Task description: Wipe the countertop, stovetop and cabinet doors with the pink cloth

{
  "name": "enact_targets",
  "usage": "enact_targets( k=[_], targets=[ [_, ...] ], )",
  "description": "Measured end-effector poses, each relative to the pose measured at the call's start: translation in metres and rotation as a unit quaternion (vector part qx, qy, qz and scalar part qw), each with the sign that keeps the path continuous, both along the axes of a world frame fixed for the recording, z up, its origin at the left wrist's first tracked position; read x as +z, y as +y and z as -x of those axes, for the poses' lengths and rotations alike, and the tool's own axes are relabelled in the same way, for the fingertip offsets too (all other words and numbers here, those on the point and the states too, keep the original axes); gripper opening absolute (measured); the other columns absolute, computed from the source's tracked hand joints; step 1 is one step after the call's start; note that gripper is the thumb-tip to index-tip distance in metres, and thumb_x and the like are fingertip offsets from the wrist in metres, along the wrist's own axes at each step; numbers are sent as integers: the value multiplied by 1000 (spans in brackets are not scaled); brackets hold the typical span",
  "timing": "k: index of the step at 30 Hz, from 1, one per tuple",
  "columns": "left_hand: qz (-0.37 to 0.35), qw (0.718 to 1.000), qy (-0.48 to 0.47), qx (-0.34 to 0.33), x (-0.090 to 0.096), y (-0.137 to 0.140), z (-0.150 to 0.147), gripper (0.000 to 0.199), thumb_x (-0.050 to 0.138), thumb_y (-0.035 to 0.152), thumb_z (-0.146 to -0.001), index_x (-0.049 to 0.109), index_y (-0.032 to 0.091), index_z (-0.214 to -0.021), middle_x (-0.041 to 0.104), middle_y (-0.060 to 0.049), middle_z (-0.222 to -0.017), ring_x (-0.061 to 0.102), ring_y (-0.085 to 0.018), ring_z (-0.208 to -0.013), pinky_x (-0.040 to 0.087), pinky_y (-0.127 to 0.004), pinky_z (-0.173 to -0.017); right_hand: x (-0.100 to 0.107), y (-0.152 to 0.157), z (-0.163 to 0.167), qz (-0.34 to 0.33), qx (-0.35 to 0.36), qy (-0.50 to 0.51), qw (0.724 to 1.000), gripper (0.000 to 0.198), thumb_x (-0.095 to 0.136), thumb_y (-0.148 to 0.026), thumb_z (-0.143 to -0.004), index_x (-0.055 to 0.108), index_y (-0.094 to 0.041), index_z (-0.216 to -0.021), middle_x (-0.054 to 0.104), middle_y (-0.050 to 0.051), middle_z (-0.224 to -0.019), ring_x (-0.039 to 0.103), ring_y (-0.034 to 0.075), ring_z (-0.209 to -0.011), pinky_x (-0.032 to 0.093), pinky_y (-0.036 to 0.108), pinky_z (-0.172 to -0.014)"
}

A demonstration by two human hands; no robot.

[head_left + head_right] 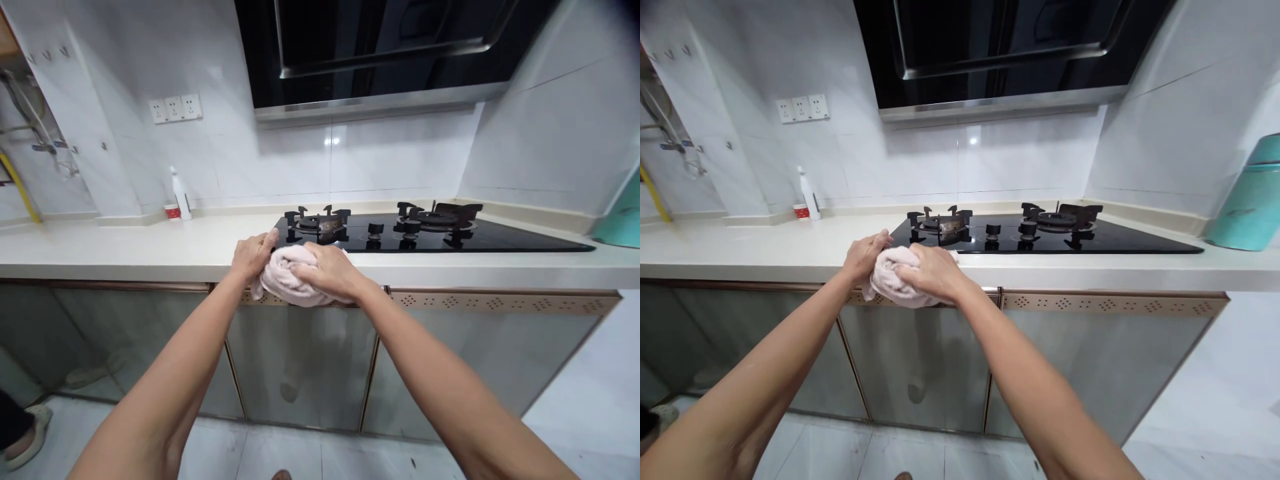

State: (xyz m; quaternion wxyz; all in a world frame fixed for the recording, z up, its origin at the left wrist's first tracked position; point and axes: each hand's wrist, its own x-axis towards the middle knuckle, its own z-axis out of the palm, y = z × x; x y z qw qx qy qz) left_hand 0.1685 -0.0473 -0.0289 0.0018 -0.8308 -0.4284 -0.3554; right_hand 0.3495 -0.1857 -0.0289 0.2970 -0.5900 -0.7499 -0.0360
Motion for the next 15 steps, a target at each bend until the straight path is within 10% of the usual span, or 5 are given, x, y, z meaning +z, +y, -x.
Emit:
enact_targets(
  k=[6, 15],
  targets=[
    [-5, 1000, 28, 8, 2, -2, -4, 76, 19, 74, -96, 77, 27, -108, 78, -5, -114, 67, -29, -113, 45, -37, -96, -19, -48, -30, 58, 136, 157, 977, 43, 54, -51, -90, 70, -23, -117, 72, 5, -121, 66, 25, -106, 51, 38, -93],
    [-7, 999, 36, 7, 4, -6, -5, 77, 18, 73, -97, 77, 25, -109, 77, -7, -115, 66, -31, -112, 45, -41, -97, 56, -5, -87, -71, -189, 144, 969, 67, 30, -68, -94, 46, -34, -149, 55, 10, -146, 55, 35, -128, 50, 51, -100]
  ],
)
